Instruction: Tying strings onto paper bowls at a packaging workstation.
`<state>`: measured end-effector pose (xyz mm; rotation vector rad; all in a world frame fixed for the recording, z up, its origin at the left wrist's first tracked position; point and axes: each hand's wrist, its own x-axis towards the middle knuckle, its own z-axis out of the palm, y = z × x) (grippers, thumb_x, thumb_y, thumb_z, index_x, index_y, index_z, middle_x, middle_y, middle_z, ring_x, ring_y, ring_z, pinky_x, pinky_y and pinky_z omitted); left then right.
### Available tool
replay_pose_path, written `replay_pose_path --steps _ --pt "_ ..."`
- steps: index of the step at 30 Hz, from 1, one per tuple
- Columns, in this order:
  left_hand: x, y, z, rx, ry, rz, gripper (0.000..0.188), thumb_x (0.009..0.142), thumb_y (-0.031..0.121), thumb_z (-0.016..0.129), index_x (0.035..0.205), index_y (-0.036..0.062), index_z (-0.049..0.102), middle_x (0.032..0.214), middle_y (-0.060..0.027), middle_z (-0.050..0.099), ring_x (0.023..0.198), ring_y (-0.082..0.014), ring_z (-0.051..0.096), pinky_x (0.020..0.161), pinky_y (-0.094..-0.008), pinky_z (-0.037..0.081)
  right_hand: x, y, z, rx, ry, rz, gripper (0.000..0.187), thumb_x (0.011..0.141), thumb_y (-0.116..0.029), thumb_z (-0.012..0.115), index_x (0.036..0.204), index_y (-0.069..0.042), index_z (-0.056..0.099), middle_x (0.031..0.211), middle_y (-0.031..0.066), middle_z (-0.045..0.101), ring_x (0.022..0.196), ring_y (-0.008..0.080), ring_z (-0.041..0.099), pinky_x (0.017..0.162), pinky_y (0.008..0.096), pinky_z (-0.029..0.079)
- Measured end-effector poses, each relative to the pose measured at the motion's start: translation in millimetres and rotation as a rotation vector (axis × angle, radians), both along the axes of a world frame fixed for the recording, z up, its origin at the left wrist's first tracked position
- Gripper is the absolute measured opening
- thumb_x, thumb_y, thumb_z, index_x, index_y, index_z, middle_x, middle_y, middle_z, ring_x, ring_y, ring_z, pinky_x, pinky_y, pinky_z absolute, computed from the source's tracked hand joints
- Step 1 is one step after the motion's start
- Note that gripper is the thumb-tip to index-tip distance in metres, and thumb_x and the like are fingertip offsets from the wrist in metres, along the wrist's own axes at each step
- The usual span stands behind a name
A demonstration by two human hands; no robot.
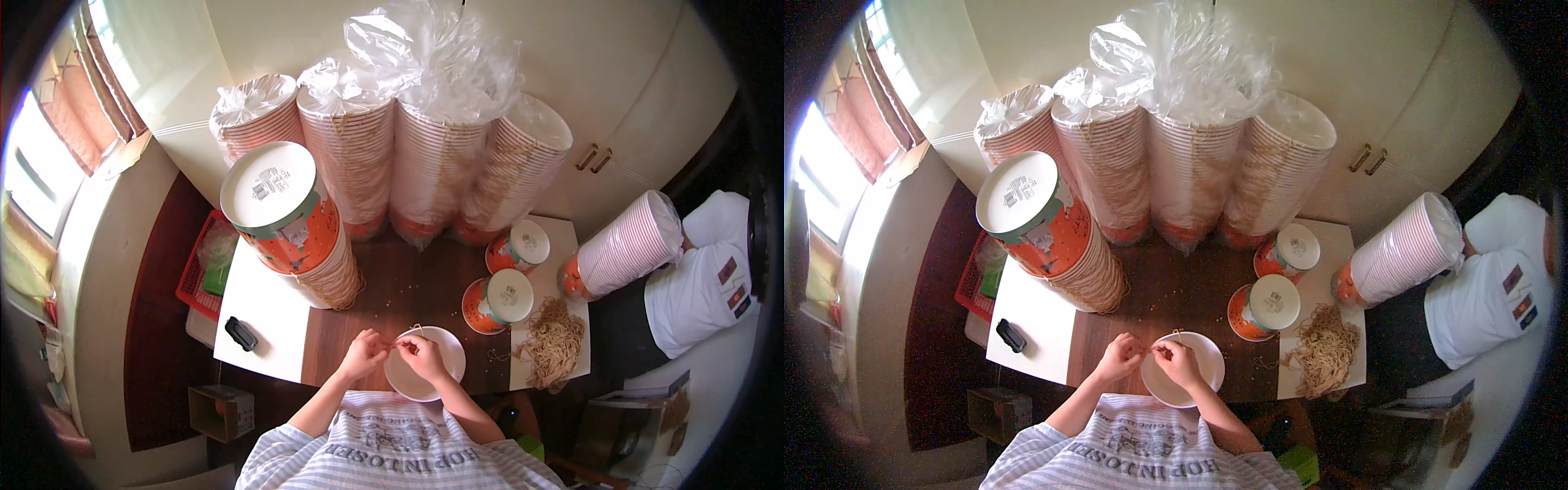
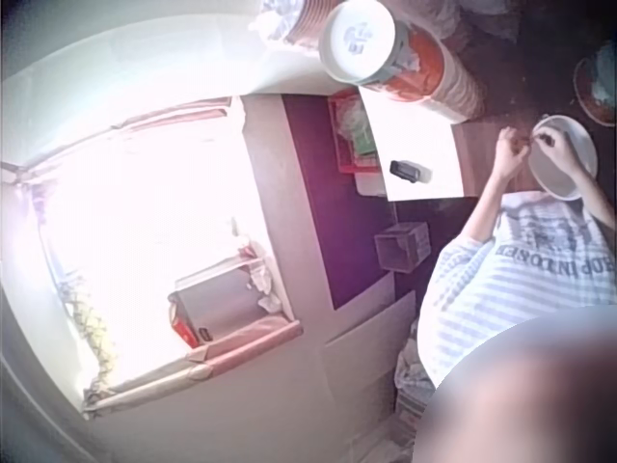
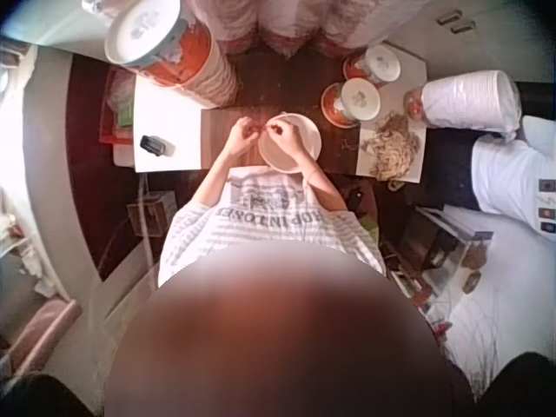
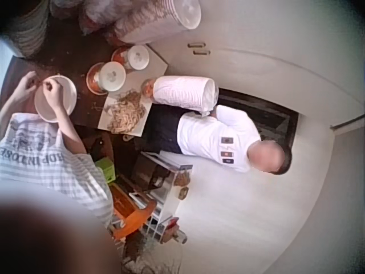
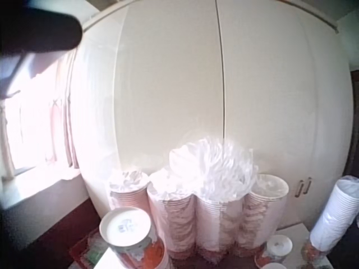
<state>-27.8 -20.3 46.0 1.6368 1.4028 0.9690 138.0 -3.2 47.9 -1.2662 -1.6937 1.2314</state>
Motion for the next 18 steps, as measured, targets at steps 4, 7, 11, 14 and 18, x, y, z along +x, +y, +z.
replay_pose_path --steps 4,7,11,14,18 --pt "3.4 -0.3 9.4 -0.147 -0.099 0.012 0.014 0.069 0.009 0.059 0.08 0.0012 0.058 0.064 -0.0065 0.055 0.063 -0.0143 0.05 0.057 -0.0268 0.043 1.4 -0.3 -4.4 0.035 -0.017 -0.016 0.01 0.074 -0.01 0.06 0.083 -0.004 0.061 0.072 0.006 0.062 0.059 0.0124 0.058 0.054 0.0243 0.045" --pt "3.8 -0.7 8.5 -0.295 -0.194 0.025 0.012 0.071 0.008 0.059 0.081 0.0007 0.058 0.061 -0.0034 0.053 0.057 -0.0075 0.046 0.053 -0.0227 0.041 0.9 -0.3 -2.6 0.037 -0.035 -0.022 0.01 0.074 -0.01 0.06 0.082 -0.005 0.061 0.071 0.0062 0.062 0.059 0.0133 0.058 0.054 0.0248 0.045" --pt "3.2 -0.9 7.3 -0.292 -0.222 0.008 0.012 0.073 0.008 0.059 0.082 0.0007 0.056 0.063 -0.0016 0.052 0.057 -0.0053 0.045 0.053 -0.0215 0.041 0.4 -1.2 -0.7 0.044 -0.034 -0.023 0.01 0.074 -0.009 0.06 0.082 -0.005 0.06 0.073 0.0062 0.062 0.06 0.0137 0.059 0.055 0.0249 0.045" --pt "4.2 -1.5 -0.6 -0.244 -0.295 0.022 0.013 0.073 0.007 0.059 0.084 0.0011 0.055 0.065 -0.0011 0.052 0.059 -0.0047 0.044 0.055 -0.021 0.041 0.6 -1.8 -0.2 0.043 -0.042 -0.018 0.01 0.074 -0.009 0.059 0.082 -0.004 0.06 0.073 0.0063 0.062 0.06 0.014 0.059 0.055 0.0249 0.046" --pt "4.7 -1.7 -6.8 -0.265 -0.349 0.021 0.014 0.074 0.006 0.058 0.086 0.0016 0.053 0.068 -0.0004 0.052 0.061 -0.0042 0.044 0.055 -0.0201 0.04 0.0 -2.3 -2.6 0.061 -0.036 -0.019 0.01 0.073 -0.008 0.059 0.082 -0.004 0.06 0.073 0.0065 0.062 0.059 0.0142 0.058 0.054 0.0251 0.045"
